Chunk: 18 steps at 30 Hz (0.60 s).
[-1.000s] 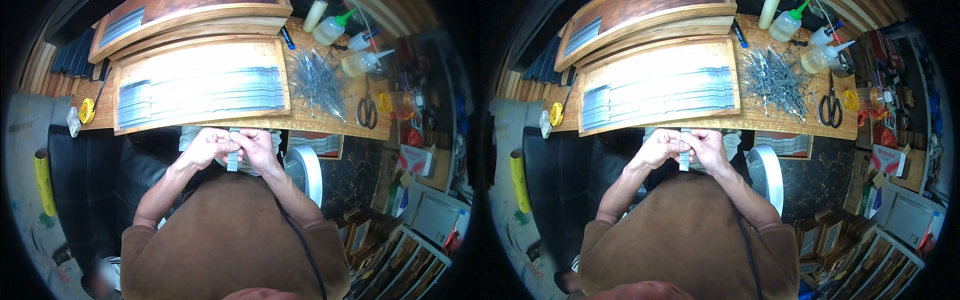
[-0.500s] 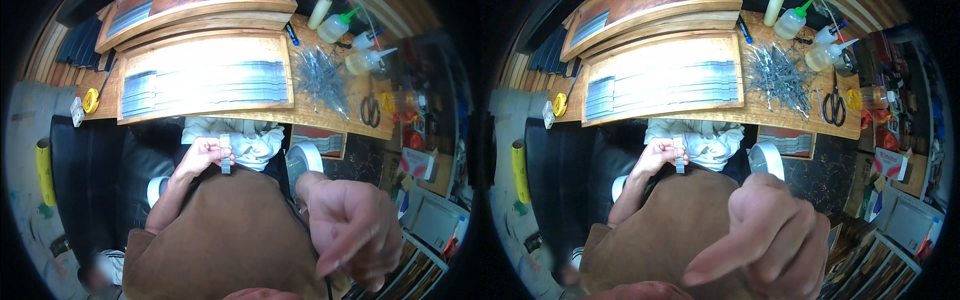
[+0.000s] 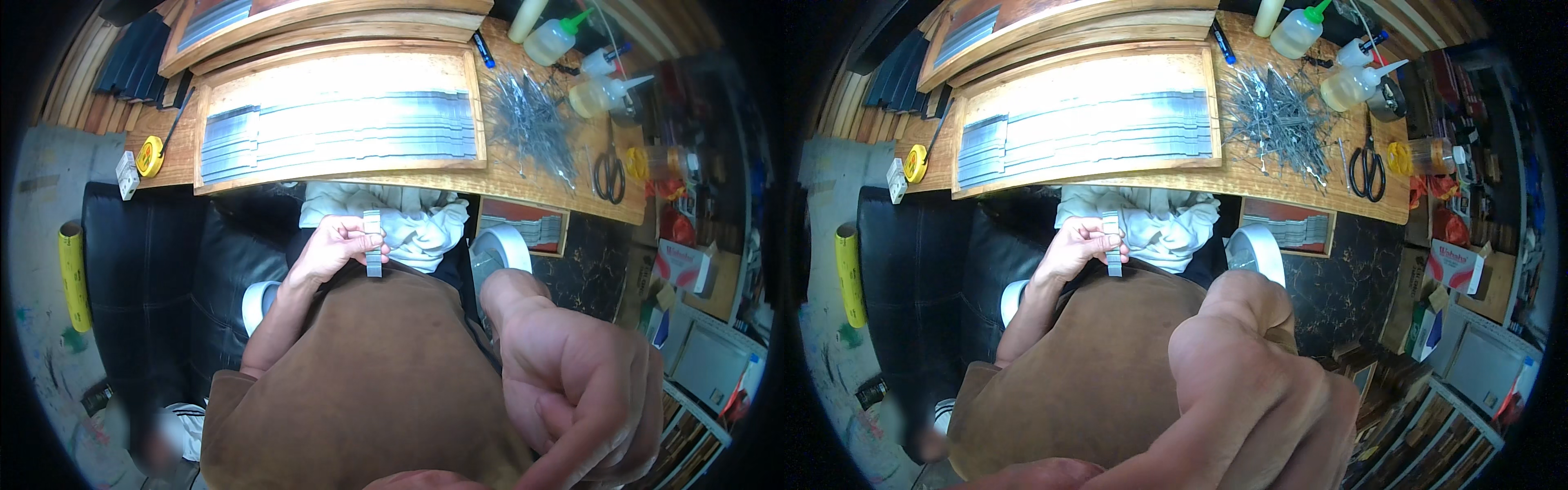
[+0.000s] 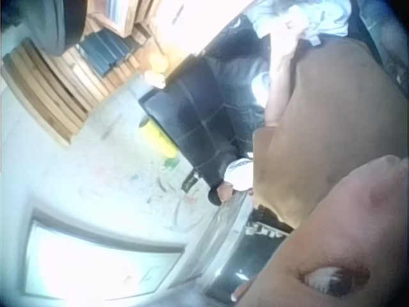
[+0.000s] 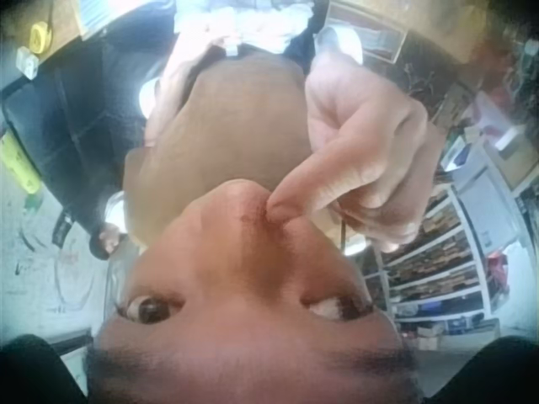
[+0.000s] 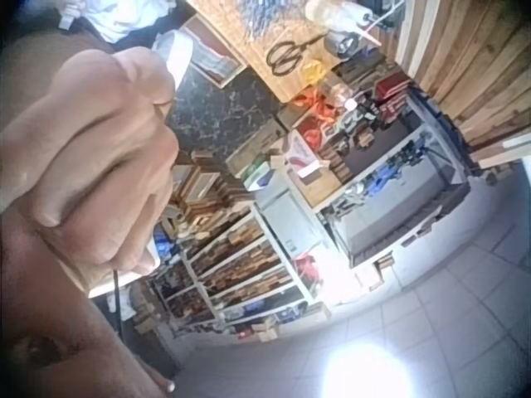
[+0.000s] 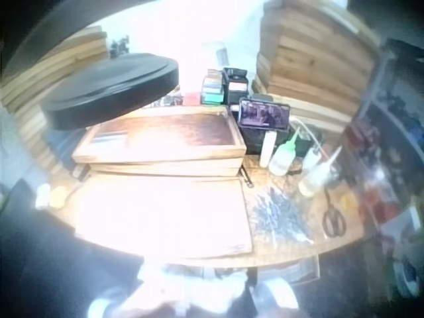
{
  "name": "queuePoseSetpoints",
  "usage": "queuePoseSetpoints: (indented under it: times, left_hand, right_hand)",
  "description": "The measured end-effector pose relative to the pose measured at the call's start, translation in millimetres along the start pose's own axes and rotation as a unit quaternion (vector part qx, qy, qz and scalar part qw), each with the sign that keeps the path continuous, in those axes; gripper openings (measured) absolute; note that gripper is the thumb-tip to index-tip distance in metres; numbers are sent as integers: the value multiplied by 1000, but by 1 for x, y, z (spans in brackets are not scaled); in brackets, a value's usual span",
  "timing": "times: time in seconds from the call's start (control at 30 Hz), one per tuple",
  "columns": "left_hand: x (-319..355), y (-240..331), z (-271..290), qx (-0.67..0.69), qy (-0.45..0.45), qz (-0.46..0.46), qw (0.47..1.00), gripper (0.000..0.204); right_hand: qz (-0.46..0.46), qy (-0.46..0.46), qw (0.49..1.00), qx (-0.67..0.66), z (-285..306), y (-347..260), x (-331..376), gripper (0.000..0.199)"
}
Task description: The person assembles small metallic rectangular components by hand, repeatedly joining and separating them. They occasionally wipe the parts with a white cloth and apply liquid from a squeeze bottle. The person handles the components one at a time and places them on a wooden tray.
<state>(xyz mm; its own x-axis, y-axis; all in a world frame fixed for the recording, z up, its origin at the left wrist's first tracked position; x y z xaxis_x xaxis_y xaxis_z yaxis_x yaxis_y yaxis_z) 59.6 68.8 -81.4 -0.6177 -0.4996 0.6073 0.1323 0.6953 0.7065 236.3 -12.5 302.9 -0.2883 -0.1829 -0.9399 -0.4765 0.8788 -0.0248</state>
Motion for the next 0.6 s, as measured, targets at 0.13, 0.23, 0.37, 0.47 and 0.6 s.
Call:
queuePoseSetpoints:
  times: [0.13, 0.23, 0.37, 0.47, 0.6]
  left_hand:
    - [-2, 1, -3, -4, -6, 2, 1000, 21]
    - [2, 2, -2, -2, 3, 2, 1000, 21]
    - [-1, -1, -7, 19, -16, 12, 1000, 21]
    - [-2, -1, -2, 14, -9, 0, 1000, 22]
    - [-1, 0, -6, 12, -11, 12, 1000, 21]
  right_hand:
    - [51, 54, 997, 37, -2, -10, 7, 37]
    - [50, 35, 998, -11, 1, -6, 9, 36]
    - [1, 31, 999, -4, 0, -7, 7, 36]
    - [-17, 37, 999, 1, -1, 3, 7, 35]
    - [-10, 27, 999, -33, 5, -3, 7, 36]
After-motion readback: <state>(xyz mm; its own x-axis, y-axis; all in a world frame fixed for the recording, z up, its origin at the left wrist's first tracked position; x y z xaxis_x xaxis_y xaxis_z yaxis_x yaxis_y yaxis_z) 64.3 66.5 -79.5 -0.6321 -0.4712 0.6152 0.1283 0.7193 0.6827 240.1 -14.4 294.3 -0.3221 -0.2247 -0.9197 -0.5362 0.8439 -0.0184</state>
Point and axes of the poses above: each hand's wrist, its own x-axis away from the middle knuckle, its own z-axis out of the back of the hand, y = z × x, the point moved 10 cm from there along -x, towards the middle knuckle, and after that the axes turned 8 degrees about z, right-handed, at the moved point
